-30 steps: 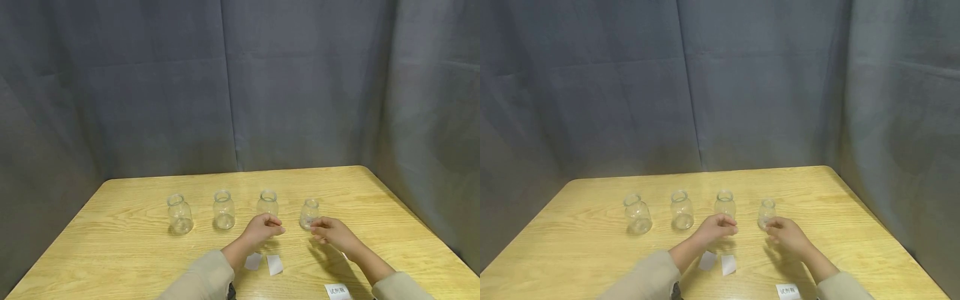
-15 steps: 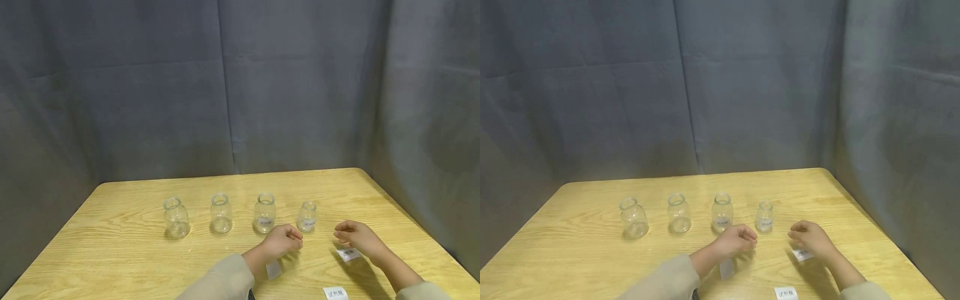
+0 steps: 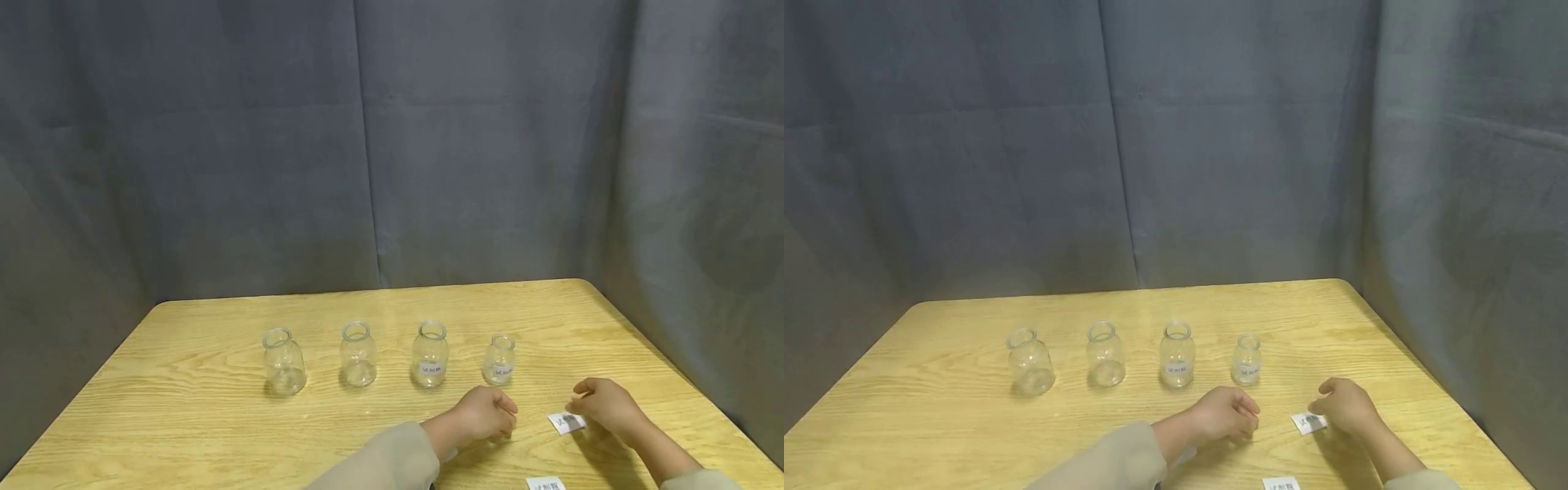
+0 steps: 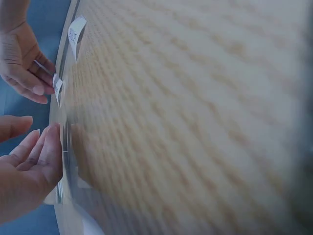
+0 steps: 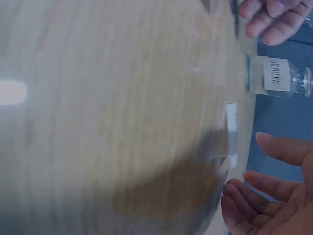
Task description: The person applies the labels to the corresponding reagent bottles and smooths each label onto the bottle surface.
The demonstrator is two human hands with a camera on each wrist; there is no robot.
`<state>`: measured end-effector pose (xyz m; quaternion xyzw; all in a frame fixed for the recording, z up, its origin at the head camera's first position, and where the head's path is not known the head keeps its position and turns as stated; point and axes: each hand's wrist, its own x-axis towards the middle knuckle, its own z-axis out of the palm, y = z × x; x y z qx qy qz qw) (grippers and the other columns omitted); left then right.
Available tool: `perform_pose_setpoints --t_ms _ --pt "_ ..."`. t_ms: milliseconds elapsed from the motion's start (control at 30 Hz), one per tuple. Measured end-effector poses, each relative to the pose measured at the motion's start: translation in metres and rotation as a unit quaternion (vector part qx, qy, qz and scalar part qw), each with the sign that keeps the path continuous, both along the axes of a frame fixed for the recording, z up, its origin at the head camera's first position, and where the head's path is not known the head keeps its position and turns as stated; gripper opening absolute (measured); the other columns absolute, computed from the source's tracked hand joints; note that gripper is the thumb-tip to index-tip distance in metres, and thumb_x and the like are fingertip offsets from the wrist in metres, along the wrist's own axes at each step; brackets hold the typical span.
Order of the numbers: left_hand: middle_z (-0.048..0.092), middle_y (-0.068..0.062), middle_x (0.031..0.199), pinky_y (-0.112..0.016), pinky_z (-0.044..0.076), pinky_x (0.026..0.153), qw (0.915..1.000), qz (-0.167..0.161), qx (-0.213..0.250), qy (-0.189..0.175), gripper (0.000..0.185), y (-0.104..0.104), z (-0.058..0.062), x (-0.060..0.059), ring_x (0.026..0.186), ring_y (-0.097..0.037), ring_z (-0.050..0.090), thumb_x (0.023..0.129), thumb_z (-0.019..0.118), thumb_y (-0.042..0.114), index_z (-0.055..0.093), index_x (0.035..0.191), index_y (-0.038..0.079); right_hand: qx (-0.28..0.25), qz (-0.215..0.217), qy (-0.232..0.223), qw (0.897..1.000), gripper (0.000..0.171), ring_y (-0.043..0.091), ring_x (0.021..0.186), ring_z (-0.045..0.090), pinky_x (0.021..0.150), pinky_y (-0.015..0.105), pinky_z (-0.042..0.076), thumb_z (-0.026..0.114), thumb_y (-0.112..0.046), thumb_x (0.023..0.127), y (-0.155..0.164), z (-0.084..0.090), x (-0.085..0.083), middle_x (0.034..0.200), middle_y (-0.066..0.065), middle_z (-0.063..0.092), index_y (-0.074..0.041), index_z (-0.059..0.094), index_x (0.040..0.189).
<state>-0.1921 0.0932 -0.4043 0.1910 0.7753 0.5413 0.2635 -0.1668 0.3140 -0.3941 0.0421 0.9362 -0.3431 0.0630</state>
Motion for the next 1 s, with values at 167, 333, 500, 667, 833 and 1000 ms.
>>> perform_pose_setpoints --t_ms 167,333,500,667,833,1000 --pt "0.061 -0.007 0.081 -0.027 0.054 0.067 1.0000 0.004 -0.003 -0.007 0.017 0.004 -0.003 -0.003 0.071 -0.019 0.062 0.082 0.058 -0.007 0.059 0.098 -0.004 0.041 0.024 0.021 0.999 0.048 0.043 0.088 0.057 0.073 0.049 0.050 0.065 -0.013 0.080 -0.002 -0.004 0.002 0.101 0.035 0.057 0.023 0.048 0.107" --pt "0.061 -0.009 0.082 -0.028 0.055 0.069 0.9995 0.007 0.013 -0.026 0.019 0.009 -0.006 -0.003 0.072 -0.020 0.062 0.082 0.057 -0.007 0.059 0.101 -0.004 0.052 0.005 0.028 0.998 0.024 0.017 0.053 0.047 0.047 0.022 0.041 0.070 -0.009 0.073 -0.010 -0.008 0.004 0.059 0.008 0.052 0.004 0.051 0.065" --pt "0.059 -0.009 0.082 -0.028 0.055 0.070 0.9966 0.027 0.037 -0.068 0.018 0.014 -0.008 -0.001 0.072 -0.020 0.062 0.085 0.055 -0.005 0.059 0.102 -0.003 0.061 -0.015 0.025 0.998 0.040 0.004 0.041 0.025 0.040 0.012 0.023 0.068 -0.002 0.069 -0.021 -0.011 0.007 0.044 -0.007 0.032 -0.014 0.036 0.049" --pt "0.061 -0.010 0.081 -0.025 0.054 0.070 0.9905 0.051 0.055 -0.115 0.021 0.019 -0.009 0.000 0.073 -0.019 0.065 0.086 0.057 -0.002 0.058 0.106 -0.003 0.089 -0.026 0.012 0.996 0.043 0.003 0.041 0.023 0.041 0.013 0.021 0.068 0.000 0.068 -0.025 -0.009 0.005 0.044 -0.008 0.029 -0.016 0.034 0.048" --pt "0.060 -0.011 0.085 -0.026 0.054 0.072 0.9855 0.058 0.076 -0.140 0.023 0.025 -0.007 0.000 0.076 -0.021 0.064 0.085 0.056 -0.003 0.057 0.108 -0.006 0.057 -0.034 0.000 0.998 0.029 0.011 0.051 0.035 0.047 0.020 0.031 0.068 0.002 0.070 -0.020 -0.009 0.002 0.057 0.000 0.040 -0.007 0.041 0.060" --pt "0.059 -0.011 0.086 -0.029 0.054 0.073 0.9833 0.066 0.087 -0.146 0.020 0.032 -0.008 0.001 0.078 -0.023 0.064 0.085 0.056 -0.003 0.056 0.105 -0.006 -0.003 -0.019 -0.018 1.000 0.021 0.017 0.063 0.042 0.054 0.025 0.038 0.066 0.004 0.072 -0.014 -0.009 0.003 0.071 0.008 0.046 0.003 0.046 0.078"
